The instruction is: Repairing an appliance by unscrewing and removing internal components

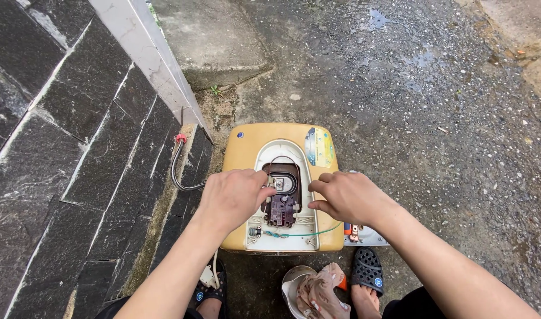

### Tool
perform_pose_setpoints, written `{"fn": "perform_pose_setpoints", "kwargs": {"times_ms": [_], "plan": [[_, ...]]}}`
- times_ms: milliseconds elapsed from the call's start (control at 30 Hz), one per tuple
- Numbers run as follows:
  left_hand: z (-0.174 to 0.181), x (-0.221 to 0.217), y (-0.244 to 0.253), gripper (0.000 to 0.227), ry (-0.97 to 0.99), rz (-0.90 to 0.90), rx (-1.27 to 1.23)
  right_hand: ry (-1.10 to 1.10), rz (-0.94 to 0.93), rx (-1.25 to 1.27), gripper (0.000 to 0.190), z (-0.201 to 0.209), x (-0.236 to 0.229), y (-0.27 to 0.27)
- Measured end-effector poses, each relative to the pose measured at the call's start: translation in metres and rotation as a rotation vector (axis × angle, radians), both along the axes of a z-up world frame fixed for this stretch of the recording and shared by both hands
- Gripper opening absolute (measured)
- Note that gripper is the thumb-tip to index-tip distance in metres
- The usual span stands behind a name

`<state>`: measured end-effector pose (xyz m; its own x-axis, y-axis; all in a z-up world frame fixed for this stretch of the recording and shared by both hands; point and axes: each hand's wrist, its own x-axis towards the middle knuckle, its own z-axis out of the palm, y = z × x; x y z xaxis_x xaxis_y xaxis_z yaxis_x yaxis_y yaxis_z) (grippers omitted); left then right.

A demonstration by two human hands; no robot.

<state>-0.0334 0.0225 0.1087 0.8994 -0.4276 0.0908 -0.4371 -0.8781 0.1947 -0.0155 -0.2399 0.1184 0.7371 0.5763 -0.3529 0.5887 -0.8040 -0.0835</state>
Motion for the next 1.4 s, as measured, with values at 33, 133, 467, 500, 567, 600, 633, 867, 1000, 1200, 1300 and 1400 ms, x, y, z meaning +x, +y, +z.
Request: {"fn": "perform_pose_setpoints", "kwargs": {"times_ms": [33, 133, 467, 500, 567, 600, 633, 867, 1000, 1200, 1300, 1400], "plan": [[-0.006, 0.002, 0.003, 0.029, 0.055, 0.018, 0.044, 0.032, -0.011, -0.039, 0.038, -0.001, -0.001, -0.002], [-0.021, 0.005, 0.004, 0.023, 0.220, 0.034, 0.120, 0.111, -0.032, -0.108, 0.038, -0.009, -0.002, -0.002], [-0.019, 0.012, 0.001, 0.024, 0.232, 0.081, 0.175, 0.250, -0.093, -0.165, 0.041, -0.008, -0.003, -0.002], [-0.016, 0.012, 0.000, 0.023, 0.229, 0.083, 0.168, 0.260, -0.097, -0.175, 0.042, -0.012, -0.003, -0.006], [-0.010, 0.011, -0.002, 0.022, 0.226, 0.084, 0.159, 0.271, -0.102, -0.187, 0.042, -0.019, -0.001, -0.011], [-0.007, 0.011, -0.003, 0.022, 0.218, 0.093, 0.157, 0.281, -0.104, -0.190, 0.043, -0.022, -0.001, -0.013], [-0.004, 0.011, -0.004, 0.022, 0.211, 0.099, 0.157, 0.292, -0.109, -0.191, 0.044, -0.024, 0.000, -0.015], [-0.025, 0.018, -0.002, 0.024, 0.249, 0.149, 0.158, 0.307, -0.113, -0.167, 0.045, -0.015, -0.002, -0.013], [-0.023, 0.018, -0.003, 0.023, 0.279, 0.161, 0.170, 0.316, -0.117, -0.159, 0.046, -0.015, -0.003, -0.013], [-0.011, 0.016, -0.003, 0.022, 0.270, 0.176, 0.175, 0.322, -0.116, -0.160, 0.046, -0.010, -0.004, -0.012], [0.003, 0.013, -0.004, 0.023, 0.258, 0.177, 0.165, 0.324, -0.115, -0.154, 0.046, -0.009, -0.003, -0.011], [-0.010, 0.016, -0.002, 0.023, 0.257, 0.185, 0.158, 0.327, -0.114, -0.151, 0.046, -0.010, -0.004, -0.011]]}}
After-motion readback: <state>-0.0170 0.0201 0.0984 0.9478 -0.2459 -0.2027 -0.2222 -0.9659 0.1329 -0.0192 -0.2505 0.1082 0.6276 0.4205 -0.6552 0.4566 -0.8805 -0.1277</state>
